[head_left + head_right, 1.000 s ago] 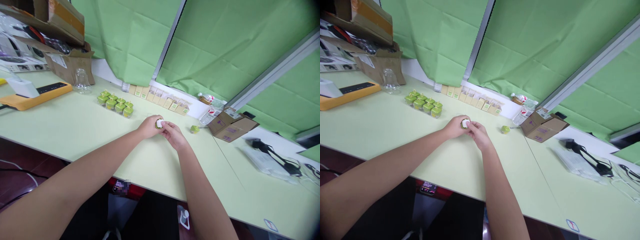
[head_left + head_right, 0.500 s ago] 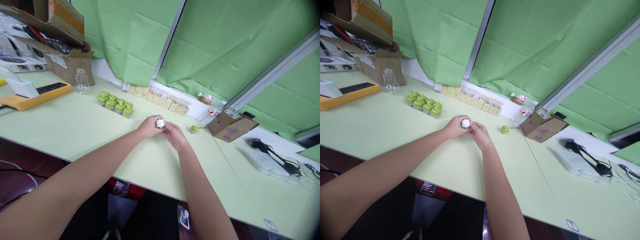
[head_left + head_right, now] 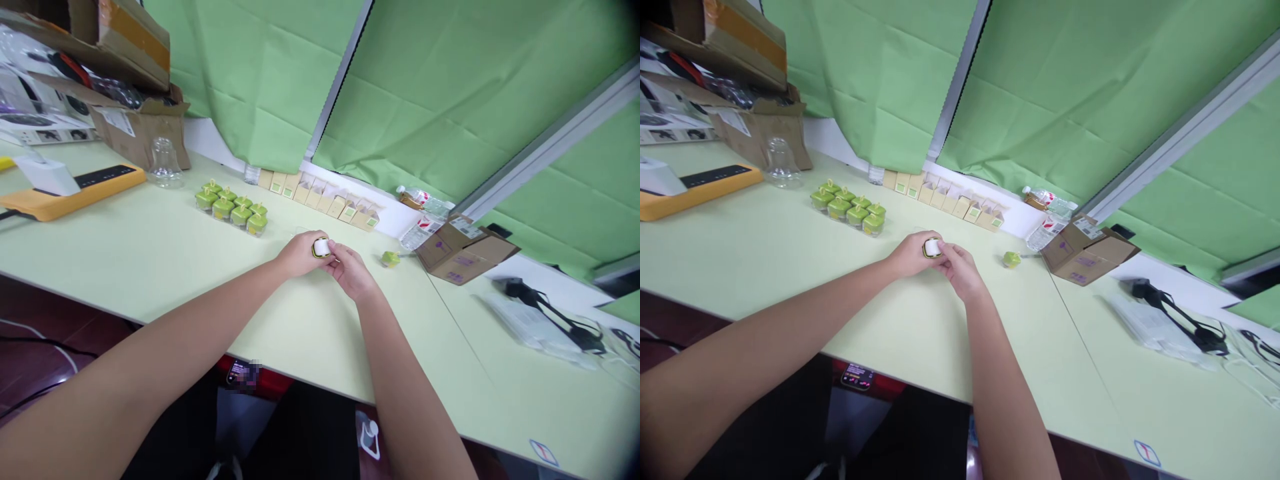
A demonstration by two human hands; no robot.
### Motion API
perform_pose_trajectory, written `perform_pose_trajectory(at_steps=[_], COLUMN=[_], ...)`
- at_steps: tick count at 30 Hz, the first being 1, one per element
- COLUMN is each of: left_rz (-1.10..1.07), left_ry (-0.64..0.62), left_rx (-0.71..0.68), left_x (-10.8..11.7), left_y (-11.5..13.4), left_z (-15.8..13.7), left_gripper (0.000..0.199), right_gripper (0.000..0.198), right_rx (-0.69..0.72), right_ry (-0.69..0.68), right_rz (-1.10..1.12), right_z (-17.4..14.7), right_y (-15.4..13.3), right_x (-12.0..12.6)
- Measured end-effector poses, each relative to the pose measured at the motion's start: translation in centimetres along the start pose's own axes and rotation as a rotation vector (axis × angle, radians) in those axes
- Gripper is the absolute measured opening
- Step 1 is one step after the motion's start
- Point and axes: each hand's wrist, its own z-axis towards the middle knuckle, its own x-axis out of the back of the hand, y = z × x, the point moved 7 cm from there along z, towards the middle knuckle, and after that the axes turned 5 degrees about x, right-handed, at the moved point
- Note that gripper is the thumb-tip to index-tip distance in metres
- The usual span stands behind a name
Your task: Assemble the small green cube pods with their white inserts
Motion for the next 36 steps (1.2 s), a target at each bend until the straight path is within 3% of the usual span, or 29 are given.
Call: perform_pose_trajectory(at_steps=[19, 36], left_rz=[-0.003, 0.066], left_ry=[0.003, 0.045], left_rx=[0.013, -0.018], left_x=[-0.09, -0.04], left_y=[-0.03, -0.26], left_z=[0.04, 0.13], left_gripper=[0.02, 0.024], right_gripper=[0.031, 0.028], right_rx=[-0.009, -0.017], right_ry=[0.05, -0.009], right_rz=[0.013, -0.009], right_z=[0.48, 0.04], right_y=[0.49, 0.2], right_x=[0.72, 0.01])
